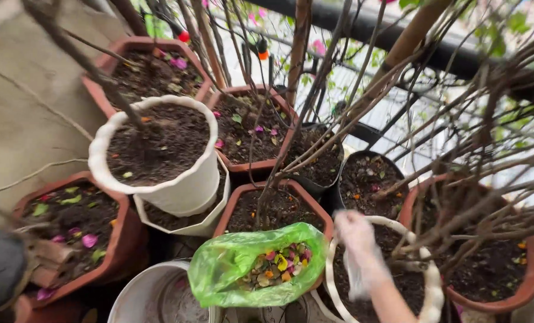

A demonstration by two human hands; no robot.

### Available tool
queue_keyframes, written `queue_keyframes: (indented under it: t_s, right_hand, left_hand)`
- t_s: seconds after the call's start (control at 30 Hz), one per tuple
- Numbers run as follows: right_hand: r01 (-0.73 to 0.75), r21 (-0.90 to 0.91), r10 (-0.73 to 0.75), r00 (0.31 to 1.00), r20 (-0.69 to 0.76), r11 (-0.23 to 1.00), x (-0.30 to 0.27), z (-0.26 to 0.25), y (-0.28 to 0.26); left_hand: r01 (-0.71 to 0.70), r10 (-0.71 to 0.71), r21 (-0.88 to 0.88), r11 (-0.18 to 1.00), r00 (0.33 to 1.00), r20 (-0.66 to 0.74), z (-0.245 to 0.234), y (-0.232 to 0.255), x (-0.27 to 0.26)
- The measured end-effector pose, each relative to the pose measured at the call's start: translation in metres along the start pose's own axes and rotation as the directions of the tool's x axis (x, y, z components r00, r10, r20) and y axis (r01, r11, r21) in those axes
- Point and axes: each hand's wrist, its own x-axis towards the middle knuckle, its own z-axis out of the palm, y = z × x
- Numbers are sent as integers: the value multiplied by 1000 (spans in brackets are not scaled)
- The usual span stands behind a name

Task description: Picking up fallen petals and debris from potted plants and putting them into a plastic bag

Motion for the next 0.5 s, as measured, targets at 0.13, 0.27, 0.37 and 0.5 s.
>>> queue_keyframes:
  t_s: [0.13, 0.27, 0.37, 0.5]
  right_hand:
    - [18, 499, 79, 982, -174, 866, 230, 49, 86]
    - [157, -816, -277, 961, -4, 556, 311, 43, 82]
    - [91, -960, -153, 987, 52, 266, 318, 39, 68]
    - [-173, -760, -32, 969, -247, 626, 292, 47, 44]
  left_hand:
    - [349, 38, -732, 585, 890, 455, -18, 185, 63]
    - [395, -175, -782, 481, 918, 356, -12, 133, 130]
    - [345, -302, -834, 430, 926, 227, 17, 110, 152]
    - [361, -461, -840, 405, 874, 153, 12, 111, 152]
